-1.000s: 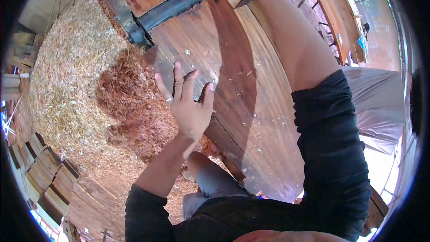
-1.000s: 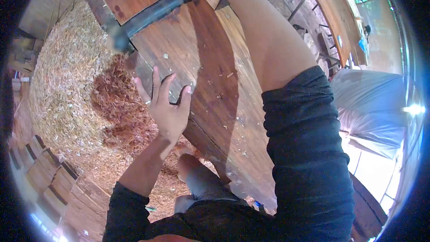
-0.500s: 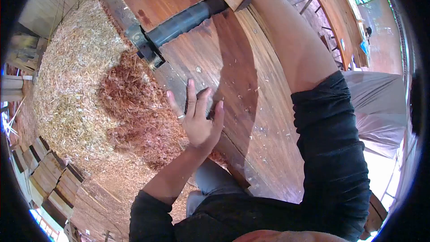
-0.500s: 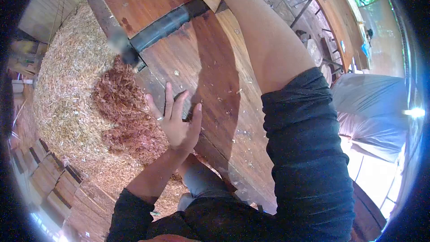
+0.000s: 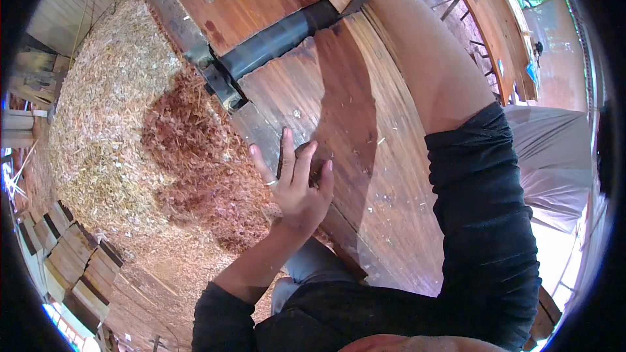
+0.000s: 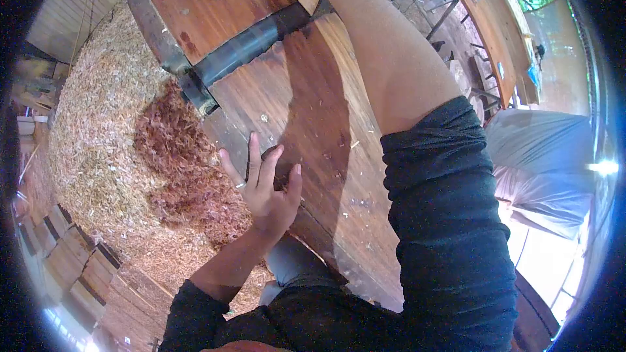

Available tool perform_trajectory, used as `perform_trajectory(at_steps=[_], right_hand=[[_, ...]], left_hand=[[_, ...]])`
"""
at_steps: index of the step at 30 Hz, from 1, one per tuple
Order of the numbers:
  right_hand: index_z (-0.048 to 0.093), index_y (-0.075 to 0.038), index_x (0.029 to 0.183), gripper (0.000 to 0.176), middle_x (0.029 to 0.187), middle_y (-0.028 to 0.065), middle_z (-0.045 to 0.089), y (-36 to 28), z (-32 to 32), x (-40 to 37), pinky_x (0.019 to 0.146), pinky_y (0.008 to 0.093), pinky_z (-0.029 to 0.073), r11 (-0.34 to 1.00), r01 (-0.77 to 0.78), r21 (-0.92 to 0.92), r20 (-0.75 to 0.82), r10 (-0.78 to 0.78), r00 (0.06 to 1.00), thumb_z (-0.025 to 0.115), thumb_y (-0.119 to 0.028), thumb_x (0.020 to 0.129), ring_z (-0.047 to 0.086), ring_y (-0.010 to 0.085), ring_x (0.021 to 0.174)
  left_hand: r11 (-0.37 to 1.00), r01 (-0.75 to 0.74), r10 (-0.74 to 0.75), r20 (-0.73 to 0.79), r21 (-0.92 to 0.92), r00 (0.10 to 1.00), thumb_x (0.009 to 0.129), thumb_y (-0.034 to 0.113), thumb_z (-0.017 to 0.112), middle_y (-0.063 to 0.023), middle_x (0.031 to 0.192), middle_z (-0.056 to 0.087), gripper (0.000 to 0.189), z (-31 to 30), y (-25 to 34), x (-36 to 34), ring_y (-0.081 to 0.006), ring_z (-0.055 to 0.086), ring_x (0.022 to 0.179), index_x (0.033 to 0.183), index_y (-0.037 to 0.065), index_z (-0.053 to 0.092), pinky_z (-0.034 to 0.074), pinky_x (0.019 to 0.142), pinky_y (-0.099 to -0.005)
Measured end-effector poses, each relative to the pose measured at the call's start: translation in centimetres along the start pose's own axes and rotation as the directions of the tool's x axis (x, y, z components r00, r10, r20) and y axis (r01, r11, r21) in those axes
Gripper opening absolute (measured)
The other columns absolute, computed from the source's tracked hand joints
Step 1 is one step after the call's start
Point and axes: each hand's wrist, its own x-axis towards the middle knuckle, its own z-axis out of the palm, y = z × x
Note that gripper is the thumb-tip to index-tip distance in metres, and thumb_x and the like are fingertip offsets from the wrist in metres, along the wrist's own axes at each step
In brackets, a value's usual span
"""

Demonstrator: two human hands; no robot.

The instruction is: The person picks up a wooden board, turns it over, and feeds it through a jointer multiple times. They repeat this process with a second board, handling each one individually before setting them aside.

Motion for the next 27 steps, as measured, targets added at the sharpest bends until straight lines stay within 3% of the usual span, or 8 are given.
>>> perform_trajectory(at_steps=[9, 12, 21, 25, 27], right_hand=[[0.068, -0.004, 0.124, 0.06, 0.113, 0.0206, 0.077, -0.7, -0.3, 0.6, 0.089, 0.0459, 0.062, 1.0, 0.001, 0.008, 0.033, -0.001, 0.999, 0.085, -0.023, 0.071, 0.076, 0.0354, 0.104], [0.067, -0.003, 0.125, 0.061, 0.113, 0.0204, 0.077, -0.8, -0.3, 0.7, 0.089, 0.0461, 0.062, 1.0, 0.004, 0.008, 0.024, -0.005, 1.0, 0.085, -0.023, 0.071, 0.076, 0.0356, 0.104], [0.066, -0.004, 0.123, 0.051, 0.114, 0.0205, 0.076, -1.4, 0.1, 1.6, 0.091, 0.0463, 0.061, 0.999, -0.004, 0.034, 0.023, 0.004, 1.0, 0.078, -0.02, 0.076, 0.075, 0.0358, 0.107], [0.066, -0.004, 0.121, 0.048, 0.116, 0.0203, 0.076, -2.3, -0.4, 2.4, 0.093, 0.046, 0.061, 0.999, -0.022, 0.046, 0.079, 0.019, 0.997, 0.078, -0.019, 0.076, 0.075, 0.0355, 0.109], [0.065, -0.004, 0.122, 0.05, 0.12, 0.0207, 0.075, -2.3, 0.1, 2.9, 0.095, 0.0457, 0.06, 0.998, -0.002, 0.057, 0.032, 0.0, 1.0, 0.078, -0.019, 0.077, 0.074, 0.0345, 0.112]], left_hand=[[1.0, -0.022, 0.022, 0.0, 0.015, 1.0, 0.092, 0.03, 0.075, -0.0218, 0.157, 0.051, 0.037, 0.1, -0.2, -0.1, -0.0644, 0.021, 0.15, 0.121, 0.008, 0.072, 0.016, 0.123, -0.0724], [1.0, -0.029, 0.029, 0.02, 0.009, 0.999, 0.091, 0.031, 0.077, -0.0213, 0.16, 0.048, 0.043, 0.1, -0.3, -0.2, -0.0607, 0.014, 0.154, 0.126, 0.009, 0.069, 0.012, 0.124, -0.0706], [0.999, -0.043, 0.042, 0.016, 0.028, 0.999, 0.091, 0.03, 0.075, -0.0223, 0.156, 0.052, 0.04, 0.0, -0.1, 0.2, -0.0619, 0.029, 0.149, 0.124, 0.007, 0.07, 0.015, 0.123, -0.0735], [0.999, -0.036, 0.035, 0.046, 0.024, 0.998, 0.091, 0.031, 0.076, -0.0216, 0.156, 0.052, 0.041, -0.2, -0.3, 0.1, -0.0626, 0.026, 0.149, 0.126, 0.009, 0.069, 0.014, 0.123, -0.073], [1.0, -0.015, 0.015, 0.038, 0.02, 0.999, 0.091, 0.034, 0.076, -0.0202, 0.158, 0.052, 0.041, 0.0, -0.3, -0.1, -0.0635, 0.02, 0.151, 0.125, 0.011, 0.07, 0.014, 0.124, -0.0708]])
